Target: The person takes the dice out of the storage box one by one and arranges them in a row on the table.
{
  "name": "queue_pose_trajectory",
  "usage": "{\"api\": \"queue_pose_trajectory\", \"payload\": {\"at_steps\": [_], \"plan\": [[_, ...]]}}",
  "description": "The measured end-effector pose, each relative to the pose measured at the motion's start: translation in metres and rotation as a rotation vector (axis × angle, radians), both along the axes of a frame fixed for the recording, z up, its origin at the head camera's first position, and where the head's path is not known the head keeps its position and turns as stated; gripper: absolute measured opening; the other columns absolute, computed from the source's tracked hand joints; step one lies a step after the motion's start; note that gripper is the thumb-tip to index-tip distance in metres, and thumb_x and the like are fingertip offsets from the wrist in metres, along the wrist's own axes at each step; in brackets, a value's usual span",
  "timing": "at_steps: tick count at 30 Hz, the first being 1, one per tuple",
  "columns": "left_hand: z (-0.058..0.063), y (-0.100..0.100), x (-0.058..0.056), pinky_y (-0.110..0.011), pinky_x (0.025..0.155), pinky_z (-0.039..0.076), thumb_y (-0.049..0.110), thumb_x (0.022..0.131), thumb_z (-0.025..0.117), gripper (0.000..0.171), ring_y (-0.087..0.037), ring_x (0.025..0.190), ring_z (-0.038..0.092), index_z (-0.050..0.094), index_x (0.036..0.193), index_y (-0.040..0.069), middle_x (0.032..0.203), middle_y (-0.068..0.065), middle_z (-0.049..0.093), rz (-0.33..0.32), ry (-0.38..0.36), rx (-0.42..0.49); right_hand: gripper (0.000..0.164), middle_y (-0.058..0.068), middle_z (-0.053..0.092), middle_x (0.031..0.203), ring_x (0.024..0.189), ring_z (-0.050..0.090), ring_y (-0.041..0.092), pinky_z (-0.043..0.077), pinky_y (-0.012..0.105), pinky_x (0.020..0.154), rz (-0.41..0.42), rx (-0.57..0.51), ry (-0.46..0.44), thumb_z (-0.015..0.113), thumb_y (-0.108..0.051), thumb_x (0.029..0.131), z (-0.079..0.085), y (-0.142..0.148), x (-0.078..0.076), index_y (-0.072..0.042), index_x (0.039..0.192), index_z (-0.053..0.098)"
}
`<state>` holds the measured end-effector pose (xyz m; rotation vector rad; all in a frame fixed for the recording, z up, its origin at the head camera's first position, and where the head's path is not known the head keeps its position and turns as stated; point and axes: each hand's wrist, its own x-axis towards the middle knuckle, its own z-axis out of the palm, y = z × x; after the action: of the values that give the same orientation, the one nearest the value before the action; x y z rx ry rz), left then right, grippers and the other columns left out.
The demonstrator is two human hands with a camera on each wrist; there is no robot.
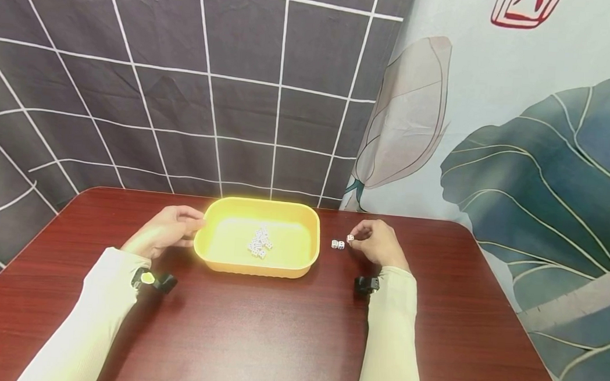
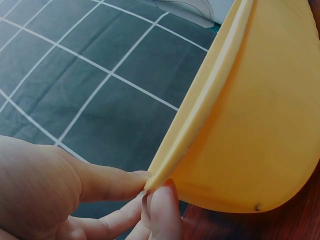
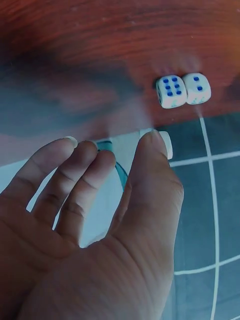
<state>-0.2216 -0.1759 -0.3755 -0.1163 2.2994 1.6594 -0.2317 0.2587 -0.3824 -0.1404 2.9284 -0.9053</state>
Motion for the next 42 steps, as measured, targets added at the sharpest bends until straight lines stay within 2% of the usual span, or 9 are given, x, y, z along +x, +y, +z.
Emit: {"api": "queue_pose_trajectory", "payload": {"at_steps": [8, 14, 25, 36, 42], "plan": [[-0.002, -0.001, -0.002, -0.024, 0.073, 0.062, 0.011, 0.102, 0.058, 0.037, -0.013, 0.082, 0.066, 0.051, 0.133, -0.008, 0.112, -0.018, 0.065, 0.006, -0.004, -0.024, 0.009, 0.009, 0.075, 0.095, 0.087, 0.066, 0.021, 0.046, 0.031, 0.078, -0.005, -0.027, -0.049, 0.076, -0.011, 0.088, -0.009, 0.002, -0.003, -0.007, 0.096, 0.075], [-0.001, -0.002, -0.002, -0.024, 0.073, 0.062, 0.011, 0.102, 0.058, 0.037, -0.012, 0.081, 0.065, 0.051, 0.133, -0.008, 0.110, -0.016, 0.066, 0.004, -0.005, -0.019, 0.009, 0.009, 0.075, 0.096, 0.083, 0.063, 0.018, 0.044, 0.029, 0.076, -0.004, -0.028, -0.082, 0.078, -0.009, 0.085, -0.011, 0.000, -0.003, -0.006, 0.094, 0.075], [-0.001, -0.001, -0.002, -0.025, 0.074, 0.062, 0.011, 0.102, 0.058, 0.035, -0.011, 0.080, 0.064, 0.052, 0.132, -0.007, 0.106, -0.012, 0.065, 0.011, -0.013, -0.026, 0.008, 0.008, 0.075, 0.095, 0.081, 0.060, 0.016, 0.042, 0.029, 0.077, 0.005, -0.027, -0.055, 0.079, -0.008, 0.082, -0.017, -0.004, -0.006, -0.008, 0.090, 0.076], [0.001, -0.001, -0.001, -0.027, 0.075, 0.063, 0.011, 0.102, 0.057, 0.035, -0.010, 0.078, 0.063, 0.052, 0.132, -0.007, 0.103, -0.012, 0.065, 0.005, -0.008, -0.027, 0.018, 0.015, 0.071, 0.106, 0.095, 0.065, 0.026, 0.046, 0.033, 0.082, 0.009, -0.009, -0.059, 0.079, -0.010, 0.083, -0.016, -0.003, -0.006, -0.008, 0.100, 0.074], [0.000, -0.001, -0.001, -0.026, 0.074, 0.063, 0.011, 0.102, 0.057, 0.035, -0.010, 0.077, 0.063, 0.052, 0.131, -0.007, 0.102, -0.010, 0.065, 0.006, -0.004, -0.024, 0.021, 0.017, 0.072, 0.110, 0.098, 0.066, 0.030, 0.050, 0.039, 0.082, 0.005, 0.010, -0.054, 0.077, -0.012, 0.085, -0.005, -0.006, -0.003, -0.008, 0.105, 0.073]]}}
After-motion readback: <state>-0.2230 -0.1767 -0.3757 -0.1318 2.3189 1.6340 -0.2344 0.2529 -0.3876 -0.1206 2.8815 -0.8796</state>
